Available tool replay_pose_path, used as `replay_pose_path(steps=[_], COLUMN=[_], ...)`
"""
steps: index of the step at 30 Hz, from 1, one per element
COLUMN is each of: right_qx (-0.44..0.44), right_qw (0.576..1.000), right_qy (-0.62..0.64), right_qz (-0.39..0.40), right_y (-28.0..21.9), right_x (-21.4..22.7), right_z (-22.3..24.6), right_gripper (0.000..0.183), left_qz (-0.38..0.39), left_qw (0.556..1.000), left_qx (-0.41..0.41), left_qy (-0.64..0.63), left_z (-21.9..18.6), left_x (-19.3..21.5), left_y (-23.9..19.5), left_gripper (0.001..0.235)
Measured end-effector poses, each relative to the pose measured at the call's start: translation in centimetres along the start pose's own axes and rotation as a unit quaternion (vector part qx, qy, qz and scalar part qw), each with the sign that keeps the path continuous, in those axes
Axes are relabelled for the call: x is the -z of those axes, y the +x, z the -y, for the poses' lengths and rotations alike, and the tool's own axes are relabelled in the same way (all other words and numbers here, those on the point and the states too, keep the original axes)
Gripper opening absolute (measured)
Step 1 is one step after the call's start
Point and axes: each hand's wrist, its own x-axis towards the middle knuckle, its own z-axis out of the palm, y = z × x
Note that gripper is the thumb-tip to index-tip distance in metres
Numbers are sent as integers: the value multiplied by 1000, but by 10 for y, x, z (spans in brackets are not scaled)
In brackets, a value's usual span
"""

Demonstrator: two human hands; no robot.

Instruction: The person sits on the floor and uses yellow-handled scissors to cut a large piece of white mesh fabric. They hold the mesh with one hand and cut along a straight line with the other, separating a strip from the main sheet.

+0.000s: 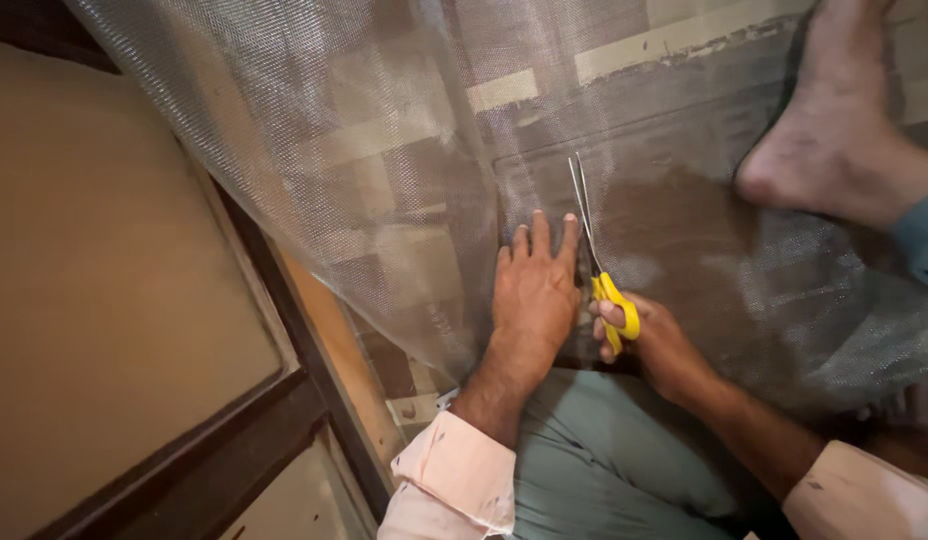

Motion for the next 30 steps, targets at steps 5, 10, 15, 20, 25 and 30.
replay_pose_path(steps=[5,10,15,20,25,30], right_qx=[28,30,39,58,23,9], right_qw=[1000,999,999,998,999,1000], right_qy=[-2,17,15,-21,-20,-7], right_qz=[-8,-5,-11,-21,-14,-8], right_y=[3,6,5,4,-1,0], right_x=[1,-2,-2,-4,-1,-2], right_z=[-9,-17,-15,-11,-5,4], right_gripper=[41,40,38,37,37,41], left_qz=[-1,2,13,18,-5,0], left_qw=[1000,999,999,998,997,996], left_qx=[-10,-12,-5,4,-3,1], left_qy=[-10,-35,-53,-65,-76,-90], left_z=[4,6,6,9,16,18], left_x=[3,7,11,13,9,7], left_y=[-1,-2,-1,-2,-3,-3], left_gripper=[82,85,89,88,85,86])
